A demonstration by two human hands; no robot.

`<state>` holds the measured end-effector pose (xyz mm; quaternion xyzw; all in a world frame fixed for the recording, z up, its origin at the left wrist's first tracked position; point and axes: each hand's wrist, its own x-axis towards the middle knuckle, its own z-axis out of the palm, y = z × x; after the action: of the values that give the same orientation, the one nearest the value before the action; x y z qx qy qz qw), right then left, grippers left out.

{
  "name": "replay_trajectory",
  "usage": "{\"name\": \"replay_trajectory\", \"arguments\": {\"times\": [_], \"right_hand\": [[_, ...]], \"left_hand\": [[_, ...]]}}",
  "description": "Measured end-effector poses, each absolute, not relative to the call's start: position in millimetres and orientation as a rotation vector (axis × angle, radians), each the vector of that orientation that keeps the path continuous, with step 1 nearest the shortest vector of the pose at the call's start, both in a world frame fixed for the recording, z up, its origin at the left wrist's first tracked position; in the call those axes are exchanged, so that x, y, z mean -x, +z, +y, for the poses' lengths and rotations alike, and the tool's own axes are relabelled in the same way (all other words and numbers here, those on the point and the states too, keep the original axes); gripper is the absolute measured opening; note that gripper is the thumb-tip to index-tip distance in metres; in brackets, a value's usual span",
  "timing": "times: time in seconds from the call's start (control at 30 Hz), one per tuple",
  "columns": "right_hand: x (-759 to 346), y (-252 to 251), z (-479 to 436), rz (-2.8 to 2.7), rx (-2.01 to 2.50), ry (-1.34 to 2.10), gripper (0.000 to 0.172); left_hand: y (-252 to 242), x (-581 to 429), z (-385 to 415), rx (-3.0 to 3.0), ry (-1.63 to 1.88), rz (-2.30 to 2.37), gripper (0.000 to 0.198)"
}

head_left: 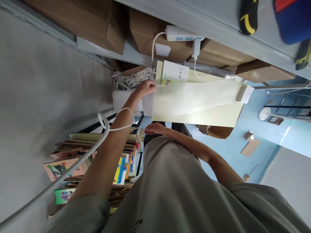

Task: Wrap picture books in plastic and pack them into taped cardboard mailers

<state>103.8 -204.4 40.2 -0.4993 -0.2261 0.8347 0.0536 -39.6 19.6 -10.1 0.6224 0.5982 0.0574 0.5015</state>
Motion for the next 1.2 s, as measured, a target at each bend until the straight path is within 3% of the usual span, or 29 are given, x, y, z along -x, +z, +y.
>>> {"name": "replay_trajectory", "arguments": {"times": [0.13, 0.3, 0.4, 0.63, 0.8, 0.97, 1.07, 1.2], "right_hand": [[-220, 53, -164, -1.042, 1.456, 2.113, 0.038], [-416, 51, -129, -1.078, 2.457, 0.932, 0.032], [-485, 33, -130, -1.096, 2.784, 0.623, 0.045], [-511, -6, -144, -1.313, 2.825, 0.642, 0.031], [-535, 8, -206, -1.362, 2.831, 0.601, 0.032], [-566, 21, -260, -1.389, 2.838, 0.792, 0.03], [-580, 18, -253, -1.422, 2.787, 0.816, 0.029], [-585, 10, -223, -1.499, 2.671, 0.754, 0.04]], "left_hand": [[-13, 21, 10, -1.657, 0.08, 1.412, 0.029], [-14, 5, 3, -1.727, 0.013, 1.455, 0.029], [-14, -4, -2, -1.723, -0.04, 1.53, 0.029], [-7, -5, -5, -1.712, -0.246, 1.744, 0.031], [4, -15, 3, -1.715, -0.309, 1.794, 0.026], [14, -55, 7, -1.715, -0.386, 1.823, 0.016], [21, -78, 7, -1.603, -0.423, 1.94, 0.028], [21, -99, 14, -1.479, -0.325, 2.148, 0.071]]}}
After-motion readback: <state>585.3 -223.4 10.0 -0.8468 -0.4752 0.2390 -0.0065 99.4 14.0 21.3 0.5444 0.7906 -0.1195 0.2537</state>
